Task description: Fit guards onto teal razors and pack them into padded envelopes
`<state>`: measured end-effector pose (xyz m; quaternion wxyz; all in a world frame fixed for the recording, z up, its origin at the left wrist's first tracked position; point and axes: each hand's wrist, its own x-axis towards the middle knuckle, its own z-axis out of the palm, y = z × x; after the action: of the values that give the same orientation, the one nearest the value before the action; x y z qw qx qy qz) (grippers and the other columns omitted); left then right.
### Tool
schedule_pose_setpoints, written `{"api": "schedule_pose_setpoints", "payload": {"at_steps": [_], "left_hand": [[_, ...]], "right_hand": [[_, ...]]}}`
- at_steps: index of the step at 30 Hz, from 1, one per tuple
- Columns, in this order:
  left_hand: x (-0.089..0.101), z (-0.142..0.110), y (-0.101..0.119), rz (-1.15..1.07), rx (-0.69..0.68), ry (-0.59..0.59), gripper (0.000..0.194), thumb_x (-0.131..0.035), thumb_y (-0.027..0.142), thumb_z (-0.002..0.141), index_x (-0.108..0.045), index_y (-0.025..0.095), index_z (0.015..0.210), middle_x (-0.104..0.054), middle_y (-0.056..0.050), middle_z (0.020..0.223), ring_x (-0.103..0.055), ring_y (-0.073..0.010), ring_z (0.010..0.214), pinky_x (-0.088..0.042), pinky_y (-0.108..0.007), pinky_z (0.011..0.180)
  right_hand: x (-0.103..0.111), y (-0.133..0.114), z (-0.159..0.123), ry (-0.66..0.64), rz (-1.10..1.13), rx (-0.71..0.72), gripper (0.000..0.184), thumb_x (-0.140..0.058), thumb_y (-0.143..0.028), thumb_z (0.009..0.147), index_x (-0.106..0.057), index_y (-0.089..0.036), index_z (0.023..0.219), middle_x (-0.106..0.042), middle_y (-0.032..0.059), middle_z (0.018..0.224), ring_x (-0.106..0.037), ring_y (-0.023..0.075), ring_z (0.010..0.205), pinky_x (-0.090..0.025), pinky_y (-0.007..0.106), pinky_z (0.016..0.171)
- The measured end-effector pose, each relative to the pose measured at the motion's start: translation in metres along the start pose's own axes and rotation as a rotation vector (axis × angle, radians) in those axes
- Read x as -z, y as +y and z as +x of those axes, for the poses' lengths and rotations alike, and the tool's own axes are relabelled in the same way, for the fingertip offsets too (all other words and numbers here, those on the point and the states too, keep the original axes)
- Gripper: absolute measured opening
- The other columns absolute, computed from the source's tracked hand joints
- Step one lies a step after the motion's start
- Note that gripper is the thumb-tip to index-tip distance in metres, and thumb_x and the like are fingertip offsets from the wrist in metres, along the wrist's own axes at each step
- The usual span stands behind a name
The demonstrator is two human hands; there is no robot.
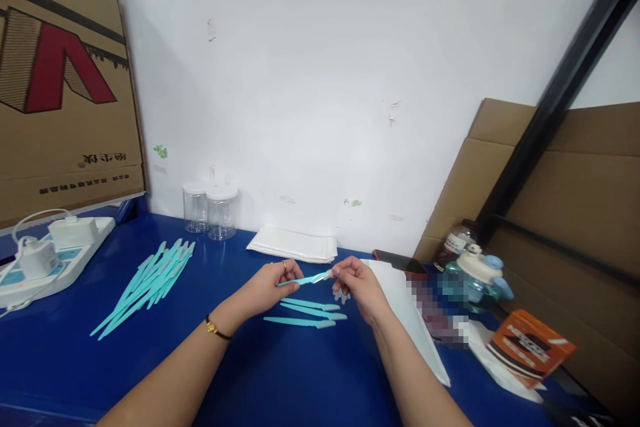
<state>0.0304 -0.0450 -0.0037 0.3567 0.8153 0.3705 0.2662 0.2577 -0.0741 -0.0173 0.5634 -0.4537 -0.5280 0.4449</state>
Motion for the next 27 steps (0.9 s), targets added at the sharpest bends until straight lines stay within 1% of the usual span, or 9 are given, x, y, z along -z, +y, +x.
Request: {"api": "schedule_pose_setpoints", "payload": {"at_steps": [6,8,10,13,15,17,20,23,27], "left_hand": [[-0.006,0.001,0.007,0.015,-0.01,-0.006,0.023,-0.05,0.037,0.078,-0.058,0.018,0.089,-0.055,0.001,0.071,-0.048,-0.0121,0.065,-0.036,-0.022,0.058],[-0.003,0.001,0.007,0.021,-0.016,-0.01,0.027,-0.049,0.04,0.079,-0.059,0.018,0.091,-0.057,0.0,0.072,-0.05,-0.013,0.067,-0.037,-0.022,0.06],[0.008,0.0,0.001,0.07,-0.013,0.065,0.031,-0.049,0.043,0.079,-0.06,0.019,0.096,-0.06,-0.001,0.079,-0.052,-0.0143,0.071,-0.039,-0.023,0.063],[0.034,-0.004,-0.017,0.252,0.103,0.257,0.031,-0.049,0.043,0.077,-0.06,0.02,0.095,-0.061,-0.002,0.082,-0.053,-0.0154,0.071,-0.038,-0.024,0.061],[0.048,-0.008,-0.03,0.371,0.243,0.261,0.026,-0.052,0.04,0.073,-0.061,0.019,0.087,-0.061,-0.002,0.077,-0.054,-0.0156,0.067,-0.036,-0.024,0.057],[0.054,-0.01,-0.04,0.424,0.335,0.194,0.02,-0.055,0.037,0.07,-0.061,0.02,0.079,-0.061,-0.002,0.074,-0.055,-0.0157,0.065,-0.034,-0.023,0.053],[0.049,-0.01,-0.042,0.446,0.356,0.15,0.019,-0.057,0.037,0.068,-0.06,0.021,0.077,-0.061,-0.001,0.075,-0.055,-0.0156,0.066,-0.031,-0.023,0.051],[0.038,-0.007,-0.037,0.501,0.37,0.183,0.021,-0.06,0.038,0.066,-0.06,0.021,0.078,-0.062,-0.002,0.078,-0.055,-0.0161,0.066,-0.03,-0.023,0.051],[0.032,-0.004,-0.036,0.547,0.424,0.172,0.011,-0.058,0.029,0.068,-0.059,0.02,0.072,-0.062,-0.004,0.078,-0.055,-0.0168,0.065,-0.03,-0.024,0.052]], "right_hand": [[-0.01,0.001,-0.004,-0.083,-0.031,-0.031,0.029,-0.068,-0.042,0.069,-0.054,-0.017,0.073,-0.069,0.0041,0.068,-0.056,0.0099,0.049,-0.033,0.02,0.044],[-0.009,0.002,-0.004,-0.085,-0.033,-0.046,0.029,-0.067,-0.042,0.069,-0.053,-0.017,0.072,-0.069,0.0043,0.068,-0.056,0.0097,0.048,-0.033,0.02,0.044],[-0.005,0.002,-0.003,-0.076,-0.04,-0.069,0.029,-0.067,-0.041,0.068,-0.052,-0.017,0.073,-0.069,0.0044,0.068,-0.055,0.0099,0.047,-0.032,0.019,0.042],[0.004,0.003,-0.001,-0.062,-0.134,-0.148,0.026,-0.067,-0.037,0.067,-0.051,-0.018,0.071,-0.068,0.0038,0.066,-0.052,0.0088,0.043,-0.028,0.018,0.039],[0.008,0.003,-0.001,-0.081,-0.241,-0.199,0.021,-0.066,-0.032,0.066,-0.051,-0.018,0.069,-0.067,0.0026,0.062,-0.047,0.0074,0.039,-0.027,0.018,0.038],[0.011,0.002,-0.002,-0.109,-0.352,-0.215,0.015,-0.064,-0.028,0.066,-0.053,-0.017,0.067,-0.065,0.0015,0.06,-0.045,0.0073,0.04,-0.029,0.019,0.039],[0.021,0.001,0.001,-0.068,-0.551,-0.139,0.011,-0.061,-0.028,0.067,-0.059,-0.017,0.067,-0.063,0.0011,0.06,-0.049,0.0103,0.047,-0.035,0.021,0.044],[0.037,0.002,0.006,0.079,-0.805,-0.032,0.008,-0.057,-0.023,0.07,-0.063,-0.018,0.066,-0.064,0.002,0.065,-0.057,0.0148,0.06,-0.039,0.024,0.055],[0.052,0.009,0.012,0.181,-1.095,-0.043,0.013,-0.053,-0.015,0.071,-0.064,-0.02,0.067,-0.066,0.0043,0.071,-0.059,0.018,0.07,-0.038,0.026,0.062]]}}
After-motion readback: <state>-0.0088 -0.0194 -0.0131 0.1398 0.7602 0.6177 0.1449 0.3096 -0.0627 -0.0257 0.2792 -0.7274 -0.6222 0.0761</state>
